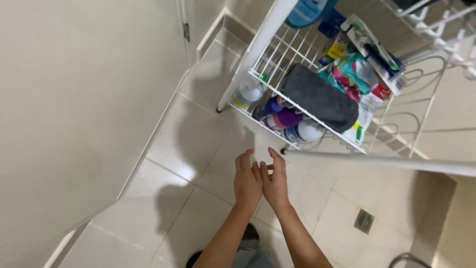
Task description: The recorder cleans a toilet bowl using detergent, water, and a toilet brush.
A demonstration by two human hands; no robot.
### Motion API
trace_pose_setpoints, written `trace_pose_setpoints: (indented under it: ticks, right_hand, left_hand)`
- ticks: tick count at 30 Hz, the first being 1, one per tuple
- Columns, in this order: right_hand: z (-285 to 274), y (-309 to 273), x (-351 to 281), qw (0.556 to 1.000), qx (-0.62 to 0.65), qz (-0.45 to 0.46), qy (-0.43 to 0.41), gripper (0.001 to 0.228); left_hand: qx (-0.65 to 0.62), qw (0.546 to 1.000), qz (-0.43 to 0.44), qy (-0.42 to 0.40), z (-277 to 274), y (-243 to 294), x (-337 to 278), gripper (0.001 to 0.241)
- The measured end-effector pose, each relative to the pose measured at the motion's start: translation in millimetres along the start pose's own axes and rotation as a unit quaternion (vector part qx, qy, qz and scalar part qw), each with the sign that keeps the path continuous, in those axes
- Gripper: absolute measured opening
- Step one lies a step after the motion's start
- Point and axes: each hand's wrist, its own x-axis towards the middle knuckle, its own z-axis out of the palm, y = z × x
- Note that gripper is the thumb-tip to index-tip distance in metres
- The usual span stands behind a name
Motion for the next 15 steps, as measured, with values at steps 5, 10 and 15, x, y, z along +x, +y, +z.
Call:
trace_pose_setpoints:
  ticks: [5,10,15]
  right_hand:
    - [14.7,20.5,81.1,0.978,-0.13,-0.143,0.084,0.074]
    - [25.0,54.0,157.8,0.969,-0.207,-0.089,0.105,0.08]
    - [27.8,75.3,198.2,0.977,-0.197,0.031,0.07,0.081]
  left_hand:
    - [0.052,0.998,0.021,0.019,28.4,-25.6,55.3,0.043]
    - [0.058,0.998,0.0,0.031,47.8,-40.9,69.1,0.048]
    - [0.038,0.999,-0.014,0.005,47.6,-35.5,65.0,0.047]
